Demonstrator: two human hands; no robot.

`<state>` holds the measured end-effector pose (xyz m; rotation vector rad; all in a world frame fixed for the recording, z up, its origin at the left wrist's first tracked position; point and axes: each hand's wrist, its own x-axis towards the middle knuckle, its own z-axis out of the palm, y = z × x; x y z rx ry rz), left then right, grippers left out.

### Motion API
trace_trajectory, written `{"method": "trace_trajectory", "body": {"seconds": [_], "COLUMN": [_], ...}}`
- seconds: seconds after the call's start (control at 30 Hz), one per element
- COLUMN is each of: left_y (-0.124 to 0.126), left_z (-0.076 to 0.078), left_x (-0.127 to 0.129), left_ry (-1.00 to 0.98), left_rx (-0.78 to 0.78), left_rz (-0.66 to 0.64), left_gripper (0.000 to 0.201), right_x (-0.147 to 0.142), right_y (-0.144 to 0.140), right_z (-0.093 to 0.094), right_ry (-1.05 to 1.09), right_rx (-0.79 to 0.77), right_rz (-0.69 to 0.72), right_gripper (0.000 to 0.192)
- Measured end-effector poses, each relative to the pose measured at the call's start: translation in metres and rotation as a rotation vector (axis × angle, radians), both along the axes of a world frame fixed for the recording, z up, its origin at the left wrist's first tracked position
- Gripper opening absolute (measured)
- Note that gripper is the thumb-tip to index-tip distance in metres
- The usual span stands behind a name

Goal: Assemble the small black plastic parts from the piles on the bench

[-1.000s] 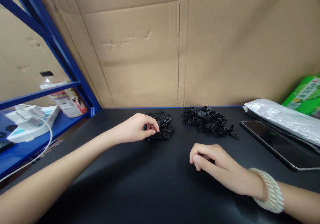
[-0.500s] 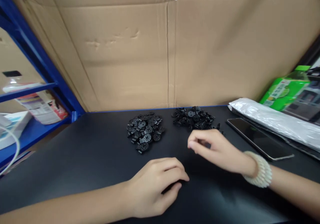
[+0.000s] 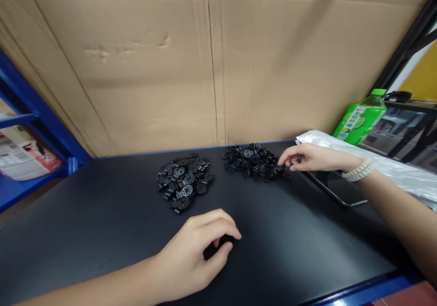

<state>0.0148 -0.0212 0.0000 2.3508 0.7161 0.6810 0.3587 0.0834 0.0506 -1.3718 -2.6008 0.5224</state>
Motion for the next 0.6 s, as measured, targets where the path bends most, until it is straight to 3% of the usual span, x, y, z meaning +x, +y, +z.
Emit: {"method": "trace_trajectory", "body": {"seconds": [0.17,0.4,0.47,0.6], "left_y": [-0.001,0.002,0.005,0.01], "left_z": [0.001,0.001,0.002,0.002], "left_x": [0.001,0.002,0.003,0.005], "left_ry": [-0.015,-0.04,-0.078,-0.231], "left_rx": [-0.005,-0.085,-0.192,-0.557], "left_rz": [0.004,0.099,0.16,0.199], "left_gripper": [0.025,0.021,0.017,0.023], "right_x": [-0.003,-0.007,-0.023,-0.067], "right_y": [-0.002,-0.014,-0.024,-0.049], "right_z": [0.001,0.016,0.016,0.002], "right_ry": [0.026,0.137,0.308,0.638], "right_rx": [-0.024,0.098,0.029,-0.269], "right_rz": [0.001,-0.073,-0.064,0.057], "right_gripper": [0.022,0.019,0.02,0.019]}}
